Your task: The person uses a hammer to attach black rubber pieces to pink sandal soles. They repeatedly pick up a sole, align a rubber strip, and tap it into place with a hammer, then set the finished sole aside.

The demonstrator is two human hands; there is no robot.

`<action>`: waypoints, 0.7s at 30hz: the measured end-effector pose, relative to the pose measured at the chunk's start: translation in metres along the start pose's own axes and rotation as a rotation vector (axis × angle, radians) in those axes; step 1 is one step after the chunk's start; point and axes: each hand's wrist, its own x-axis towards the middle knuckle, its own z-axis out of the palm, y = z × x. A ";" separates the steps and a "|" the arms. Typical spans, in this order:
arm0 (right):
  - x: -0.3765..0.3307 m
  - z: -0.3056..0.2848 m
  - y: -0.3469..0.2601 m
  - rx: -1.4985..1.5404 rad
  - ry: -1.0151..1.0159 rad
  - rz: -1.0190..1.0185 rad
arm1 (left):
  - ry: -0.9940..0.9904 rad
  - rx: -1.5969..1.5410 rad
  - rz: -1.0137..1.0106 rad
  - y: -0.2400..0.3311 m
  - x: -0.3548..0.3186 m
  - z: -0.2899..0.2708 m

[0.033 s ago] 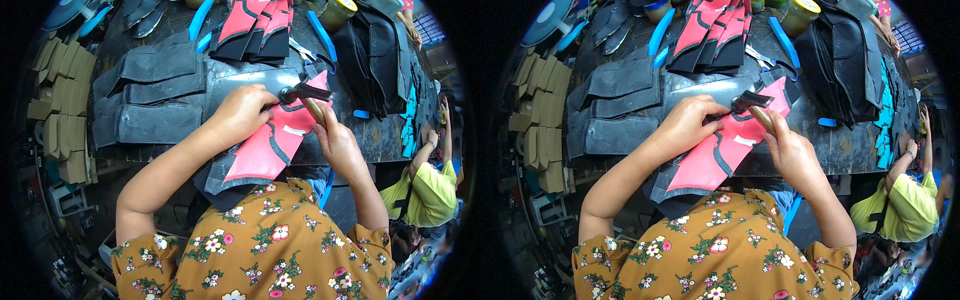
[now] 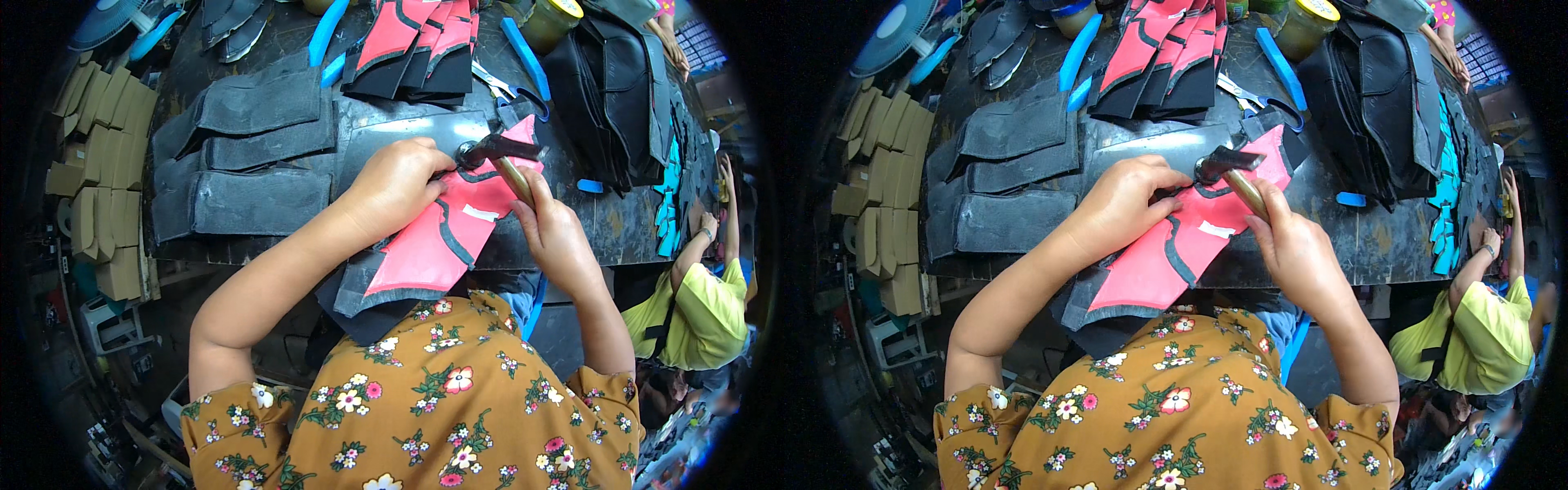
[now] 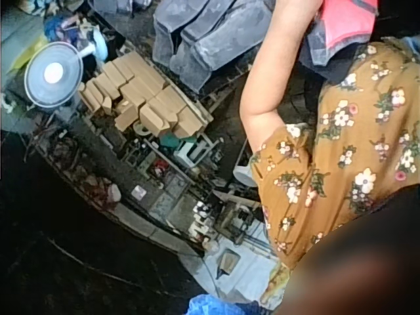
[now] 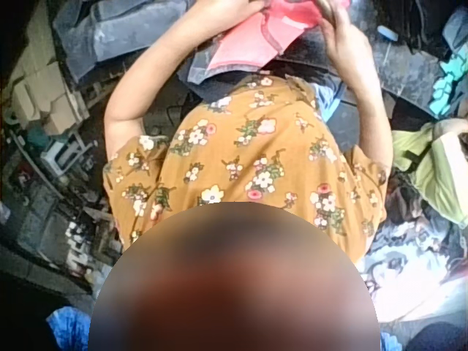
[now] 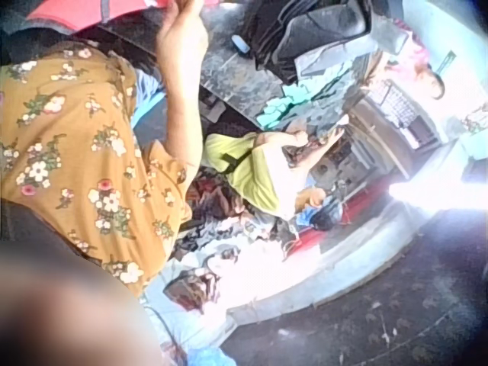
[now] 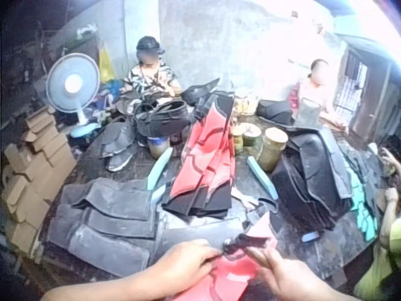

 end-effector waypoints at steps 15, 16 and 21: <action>0.001 0.011 -0.013 0.009 0.037 -0.075 | 0.098 0.091 0.046 -0.004 -0.010 0.010; -0.001 0.012 -0.013 -0.057 -0.046 0.019 | 0.117 0.095 0.057 -0.004 -0.010 0.008; -0.003 0.014 -0.008 -0.050 -0.006 -0.037 | 0.083 -0.228 -0.202 0.003 -0.030 0.001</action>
